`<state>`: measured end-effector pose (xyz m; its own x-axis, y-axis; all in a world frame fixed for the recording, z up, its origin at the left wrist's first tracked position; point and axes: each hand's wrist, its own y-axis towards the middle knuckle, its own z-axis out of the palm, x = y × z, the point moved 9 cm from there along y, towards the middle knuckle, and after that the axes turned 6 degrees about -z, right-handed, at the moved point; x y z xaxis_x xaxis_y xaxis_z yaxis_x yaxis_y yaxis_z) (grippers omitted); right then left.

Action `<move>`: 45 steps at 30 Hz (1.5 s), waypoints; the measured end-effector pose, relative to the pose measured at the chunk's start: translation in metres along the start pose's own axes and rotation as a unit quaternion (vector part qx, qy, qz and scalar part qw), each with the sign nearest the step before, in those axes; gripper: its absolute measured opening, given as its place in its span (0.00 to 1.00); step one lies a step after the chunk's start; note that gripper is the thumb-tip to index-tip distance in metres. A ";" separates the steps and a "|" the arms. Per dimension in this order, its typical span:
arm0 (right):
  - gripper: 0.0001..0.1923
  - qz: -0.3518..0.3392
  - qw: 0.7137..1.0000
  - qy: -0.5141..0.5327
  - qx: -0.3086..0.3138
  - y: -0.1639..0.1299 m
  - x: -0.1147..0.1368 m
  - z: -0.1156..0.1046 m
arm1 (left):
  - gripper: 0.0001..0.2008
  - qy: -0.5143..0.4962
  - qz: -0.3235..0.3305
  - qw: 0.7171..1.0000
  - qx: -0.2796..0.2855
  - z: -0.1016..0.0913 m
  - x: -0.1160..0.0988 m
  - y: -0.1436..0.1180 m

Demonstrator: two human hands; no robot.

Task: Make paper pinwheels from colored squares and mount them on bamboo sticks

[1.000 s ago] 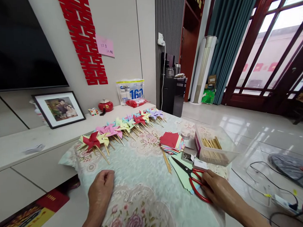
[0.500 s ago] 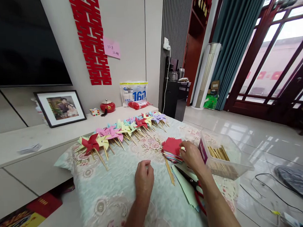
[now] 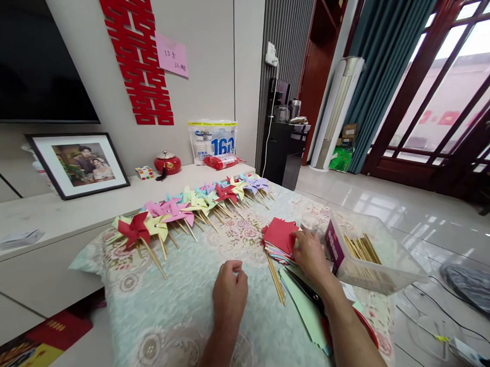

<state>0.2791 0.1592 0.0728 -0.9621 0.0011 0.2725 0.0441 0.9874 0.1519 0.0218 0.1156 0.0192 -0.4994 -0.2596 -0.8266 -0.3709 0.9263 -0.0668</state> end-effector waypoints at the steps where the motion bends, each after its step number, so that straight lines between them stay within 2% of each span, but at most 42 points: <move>1: 0.25 -0.003 1.000 0.001 -0.004 -0.001 0.000 0.000 | 0.08 -0.003 0.002 1.000 0.001 0.000 0.000 0.000; 6: 0.23 -0.022 1.000 0.007 -0.014 -0.004 0.003 -0.002 | 0.09 -0.009 0.002 1.000 -0.003 0.000 0.003 0.000; 12: 0.15 -0.038 0.998 0.026 -0.037 -0.006 0.009 -0.008 | 0.09 -0.013 0.003 1.000 -0.004 0.000 0.003 0.000; 16: 0.14 -0.042 0.997 0.026 -0.057 -0.006 0.012 -0.010 | 0.08 -0.021 0.013 1.000 -0.006 0.001 0.004 0.001; 19: 0.16 -0.043 0.997 0.024 -0.064 -0.007 0.014 -0.010 | 0.08 -0.025 0.011 1.000 0.001 0.003 0.006 0.002; 24: 0.29 -0.045 0.998 0.015 -0.049 -0.004 0.017 -0.001 | 0.10 -0.024 0.000 1.000 0.006 0.004 0.008 0.002; 27: 0.30 -0.051 0.998 0.019 -0.034 -0.002 0.018 0.004 | 0.09 -0.018 0.011 1.000 0.001 0.004 0.005 0.002; 35: 0.19 -0.068 0.997 -0.003 -0.021 -0.004 0.026 0.001 | 0.09 -0.006 0.001 1.000 -0.002 0.003 0.004 0.000; 45: 0.13 -0.064 0.997 -0.025 -0.045 -0.003 0.030 -0.002 | 0.09 0.002 0.005 1.000 0.001 0.000 0.000 -0.002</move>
<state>0.2504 0.1564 0.0825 -0.9738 -0.1130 0.1976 -0.0574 0.9620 0.2671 0.0227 0.1139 0.0189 -0.5053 -0.2519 -0.8254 -0.3653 0.9290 -0.0599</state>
